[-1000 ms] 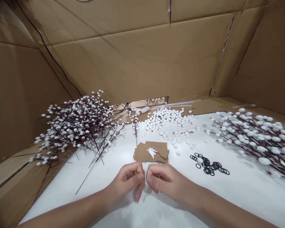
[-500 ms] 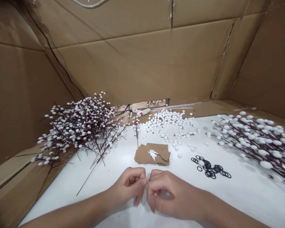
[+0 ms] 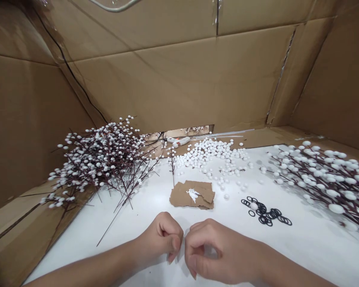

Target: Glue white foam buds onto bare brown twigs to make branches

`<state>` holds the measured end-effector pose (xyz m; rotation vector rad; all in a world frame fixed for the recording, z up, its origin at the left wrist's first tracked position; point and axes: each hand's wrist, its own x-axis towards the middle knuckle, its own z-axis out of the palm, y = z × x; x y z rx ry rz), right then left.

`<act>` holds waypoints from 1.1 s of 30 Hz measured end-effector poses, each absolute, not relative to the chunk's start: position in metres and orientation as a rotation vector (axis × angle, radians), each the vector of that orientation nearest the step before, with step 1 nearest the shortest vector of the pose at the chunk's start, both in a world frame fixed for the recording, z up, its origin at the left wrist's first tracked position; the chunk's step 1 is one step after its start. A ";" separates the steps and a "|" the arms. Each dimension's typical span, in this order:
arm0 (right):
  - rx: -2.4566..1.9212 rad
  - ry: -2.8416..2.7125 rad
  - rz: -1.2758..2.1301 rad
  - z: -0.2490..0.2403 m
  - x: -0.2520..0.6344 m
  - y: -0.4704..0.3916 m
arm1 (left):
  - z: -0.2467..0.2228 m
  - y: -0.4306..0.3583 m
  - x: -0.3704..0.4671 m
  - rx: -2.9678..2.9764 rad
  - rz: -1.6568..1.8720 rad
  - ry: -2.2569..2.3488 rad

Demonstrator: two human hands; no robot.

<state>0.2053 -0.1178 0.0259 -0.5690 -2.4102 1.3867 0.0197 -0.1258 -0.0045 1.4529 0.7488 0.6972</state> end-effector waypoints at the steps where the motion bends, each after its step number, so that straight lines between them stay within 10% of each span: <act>1: -0.572 -2.409 1.389 0.026 0.206 -0.118 | -0.004 -0.126 0.020 1.454 0.710 0.738; 19: -0.517 -2.278 1.536 0.016 0.209 -0.111 | 0.003 -0.127 0.022 1.425 0.660 0.788; 33: -1.273 -2.234 0.565 0.037 0.242 -0.011 | 0.001 -0.125 0.021 1.315 0.640 0.713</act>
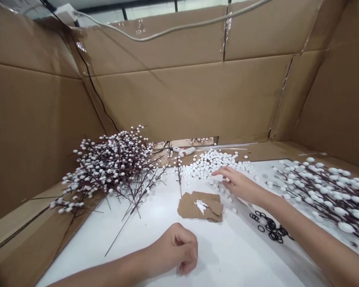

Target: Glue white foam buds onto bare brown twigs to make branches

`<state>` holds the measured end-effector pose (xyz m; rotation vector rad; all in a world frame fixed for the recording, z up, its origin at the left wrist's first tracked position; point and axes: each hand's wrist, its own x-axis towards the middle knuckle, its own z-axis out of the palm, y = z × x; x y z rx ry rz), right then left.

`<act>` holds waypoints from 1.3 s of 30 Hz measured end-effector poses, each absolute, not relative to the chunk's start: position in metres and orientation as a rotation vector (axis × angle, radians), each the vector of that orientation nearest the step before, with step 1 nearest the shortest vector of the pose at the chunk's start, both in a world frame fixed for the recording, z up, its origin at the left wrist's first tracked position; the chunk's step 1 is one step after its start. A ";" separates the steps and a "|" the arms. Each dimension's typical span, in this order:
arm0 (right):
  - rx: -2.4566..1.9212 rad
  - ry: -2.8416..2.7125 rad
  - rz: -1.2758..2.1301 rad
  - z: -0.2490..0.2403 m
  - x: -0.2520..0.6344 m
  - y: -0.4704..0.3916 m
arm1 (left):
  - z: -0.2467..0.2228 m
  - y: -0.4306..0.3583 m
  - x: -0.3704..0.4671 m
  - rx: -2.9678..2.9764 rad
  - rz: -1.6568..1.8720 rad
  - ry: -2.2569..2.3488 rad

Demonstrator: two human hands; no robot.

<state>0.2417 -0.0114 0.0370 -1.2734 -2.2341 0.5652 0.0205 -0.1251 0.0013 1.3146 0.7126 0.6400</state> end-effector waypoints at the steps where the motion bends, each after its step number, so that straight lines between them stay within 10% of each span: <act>1: -1.317 -2.284 0.554 0.035 0.238 -0.006 | 0.001 -0.125 0.021 1.300 0.637 0.720; 24: -1.050 -1.021 1.513 0.040 0.253 0.016 | 0.000 -0.125 0.015 1.405 0.497 0.693; 39: -1.456 -1.334 1.117 0.040 0.296 0.026 | 0.006 -0.125 0.019 1.482 0.449 0.807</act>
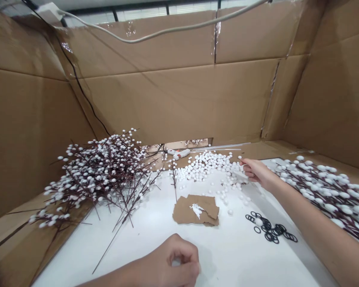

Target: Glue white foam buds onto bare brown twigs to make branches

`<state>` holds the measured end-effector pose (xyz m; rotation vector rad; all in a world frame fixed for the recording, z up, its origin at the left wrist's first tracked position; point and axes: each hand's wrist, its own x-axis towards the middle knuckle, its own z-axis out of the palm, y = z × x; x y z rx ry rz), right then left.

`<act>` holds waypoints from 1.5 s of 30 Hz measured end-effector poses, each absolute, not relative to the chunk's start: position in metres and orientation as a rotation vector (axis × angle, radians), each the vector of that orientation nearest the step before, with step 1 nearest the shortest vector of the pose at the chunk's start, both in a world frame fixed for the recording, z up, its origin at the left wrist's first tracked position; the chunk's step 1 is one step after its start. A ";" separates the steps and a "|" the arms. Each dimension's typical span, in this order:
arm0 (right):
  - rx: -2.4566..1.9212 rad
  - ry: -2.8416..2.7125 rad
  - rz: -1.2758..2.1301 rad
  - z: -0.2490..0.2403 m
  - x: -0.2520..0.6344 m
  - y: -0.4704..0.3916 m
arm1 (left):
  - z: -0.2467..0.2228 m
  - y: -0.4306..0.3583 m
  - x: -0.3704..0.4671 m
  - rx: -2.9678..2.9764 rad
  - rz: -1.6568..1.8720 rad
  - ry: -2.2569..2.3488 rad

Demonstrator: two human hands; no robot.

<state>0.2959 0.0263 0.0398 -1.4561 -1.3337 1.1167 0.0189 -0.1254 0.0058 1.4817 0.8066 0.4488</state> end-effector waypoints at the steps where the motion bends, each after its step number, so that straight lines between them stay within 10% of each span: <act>1: -1.502 -1.395 1.060 0.041 0.299 0.025 | 0.007 -0.126 0.019 1.482 0.447 0.831; 15: -1.636 -2.206 0.413 0.010 0.328 0.024 | 0.002 -0.124 0.020 1.509 0.397 0.894; 45: -0.889 -0.917 1.476 0.030 0.278 0.002 | -0.003 -0.124 0.021 1.480 0.429 0.886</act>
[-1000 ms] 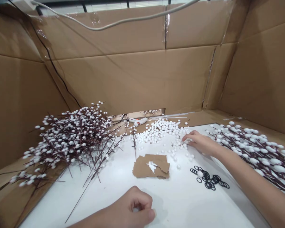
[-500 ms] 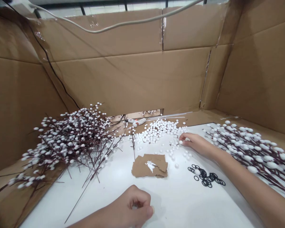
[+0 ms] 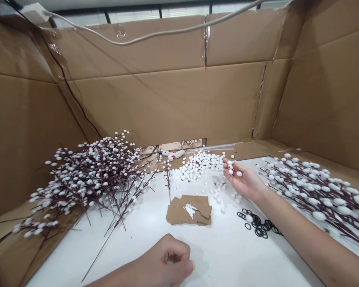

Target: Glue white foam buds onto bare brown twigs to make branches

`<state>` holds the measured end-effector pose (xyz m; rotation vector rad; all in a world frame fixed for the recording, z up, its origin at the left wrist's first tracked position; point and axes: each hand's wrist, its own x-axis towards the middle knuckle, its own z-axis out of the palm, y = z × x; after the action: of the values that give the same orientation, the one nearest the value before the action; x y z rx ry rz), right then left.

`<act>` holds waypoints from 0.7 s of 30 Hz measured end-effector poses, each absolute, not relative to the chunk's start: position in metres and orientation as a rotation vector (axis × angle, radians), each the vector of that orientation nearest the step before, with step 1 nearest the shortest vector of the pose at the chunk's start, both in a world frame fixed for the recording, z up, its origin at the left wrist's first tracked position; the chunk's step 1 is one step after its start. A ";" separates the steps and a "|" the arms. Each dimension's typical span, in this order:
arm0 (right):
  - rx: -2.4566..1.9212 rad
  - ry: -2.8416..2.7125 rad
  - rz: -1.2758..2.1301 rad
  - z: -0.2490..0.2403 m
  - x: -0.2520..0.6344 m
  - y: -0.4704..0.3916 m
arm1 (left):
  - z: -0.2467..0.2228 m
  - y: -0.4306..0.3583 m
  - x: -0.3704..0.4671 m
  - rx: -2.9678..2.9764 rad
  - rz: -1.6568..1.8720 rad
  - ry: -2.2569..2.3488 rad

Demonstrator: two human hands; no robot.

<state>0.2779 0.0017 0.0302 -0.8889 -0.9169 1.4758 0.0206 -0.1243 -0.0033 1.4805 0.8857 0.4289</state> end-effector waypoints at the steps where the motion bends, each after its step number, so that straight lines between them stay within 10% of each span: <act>1: -0.887 -0.883 1.501 0.030 0.278 0.001 | -0.004 -0.124 0.021 1.486 0.429 0.884; 21: -0.778 -0.478 1.672 0.025 0.262 -0.005 | -0.001 -0.124 0.023 1.443 0.555 0.782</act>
<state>0.2615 -0.0049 0.0251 -0.7775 -0.4784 1.6716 0.0226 -0.1244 -0.0013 1.4430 0.7817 0.5551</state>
